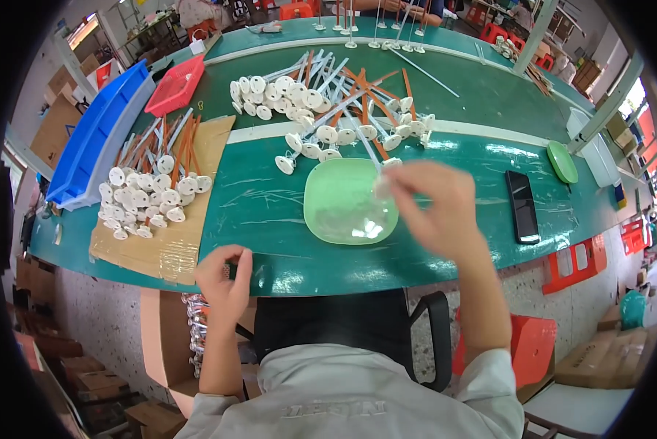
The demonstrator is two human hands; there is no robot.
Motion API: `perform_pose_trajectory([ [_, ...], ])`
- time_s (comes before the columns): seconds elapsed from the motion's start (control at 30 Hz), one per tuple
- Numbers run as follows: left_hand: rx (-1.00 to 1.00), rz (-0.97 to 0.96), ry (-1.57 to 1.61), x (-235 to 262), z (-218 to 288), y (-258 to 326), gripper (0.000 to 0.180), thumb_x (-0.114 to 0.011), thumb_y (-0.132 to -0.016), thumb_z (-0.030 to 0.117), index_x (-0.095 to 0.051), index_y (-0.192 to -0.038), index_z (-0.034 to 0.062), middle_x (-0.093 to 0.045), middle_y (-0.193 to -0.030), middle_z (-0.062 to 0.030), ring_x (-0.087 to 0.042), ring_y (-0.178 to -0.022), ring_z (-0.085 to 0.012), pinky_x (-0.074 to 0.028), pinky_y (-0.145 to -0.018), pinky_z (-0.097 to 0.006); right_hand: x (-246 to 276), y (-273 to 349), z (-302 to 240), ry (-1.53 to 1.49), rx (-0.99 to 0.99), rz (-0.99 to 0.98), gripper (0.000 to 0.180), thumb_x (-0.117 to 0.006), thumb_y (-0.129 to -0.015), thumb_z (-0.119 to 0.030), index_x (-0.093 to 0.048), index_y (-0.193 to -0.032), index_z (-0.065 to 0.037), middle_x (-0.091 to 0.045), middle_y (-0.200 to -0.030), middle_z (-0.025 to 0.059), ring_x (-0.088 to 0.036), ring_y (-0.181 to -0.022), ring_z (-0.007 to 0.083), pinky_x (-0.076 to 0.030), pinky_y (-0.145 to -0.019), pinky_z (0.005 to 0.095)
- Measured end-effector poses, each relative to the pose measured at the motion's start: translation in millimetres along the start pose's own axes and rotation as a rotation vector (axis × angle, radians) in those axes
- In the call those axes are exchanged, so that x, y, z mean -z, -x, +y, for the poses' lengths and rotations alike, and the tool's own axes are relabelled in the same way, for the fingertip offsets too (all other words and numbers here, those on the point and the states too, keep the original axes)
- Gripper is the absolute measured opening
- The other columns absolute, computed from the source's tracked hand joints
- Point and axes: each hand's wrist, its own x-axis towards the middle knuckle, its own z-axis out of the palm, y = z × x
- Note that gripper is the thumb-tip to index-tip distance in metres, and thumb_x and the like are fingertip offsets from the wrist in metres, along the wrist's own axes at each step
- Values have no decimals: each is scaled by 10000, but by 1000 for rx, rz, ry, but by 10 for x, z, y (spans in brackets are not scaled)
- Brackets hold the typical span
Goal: Manually attaching circular plastic bases to rigid LED strips at an assembly workbench.
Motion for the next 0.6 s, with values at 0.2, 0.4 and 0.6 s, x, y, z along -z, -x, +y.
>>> perform_pose_trajectory([
  [0.2, 104, -625, 629, -367, 456, 450, 449, -632, -888, 26, -529, -1317, -59, -659, -1143, -188, -689, -936, -206, -571, -816, -331, -177, 760, -713, -23, 33, 123, 296, -681, -627, 56, -725, -907, -28, -679, -836, 124, -668, -686, 239, -539, -604, 311],
  [0.4, 227, -685, 1157, -429, 479, 512, 550, -611, -908, -5, -413, -1415, -77, -621, -1255, -181, -606, -1149, -195, -499, -933, -306, -374, 847, -879, -152, 203, 82, 347, -701, -599, 57, -717, -942, 3, -671, -868, 110, -666, -707, 232, -563, -602, 307],
  [0.6, 560, -612, 1306, -360, 390, 617, 513, -595, -888, -47, -428, -1368, -113, -622, -1240, -223, -635, -1119, -241, -531, -947, -368, -406, 796, -865, -185, 236, -18, 332, -700, -633, 71, -715, -960, 20, -685, -921, 124, -674, -749, 247, -585, -635, 317],
])
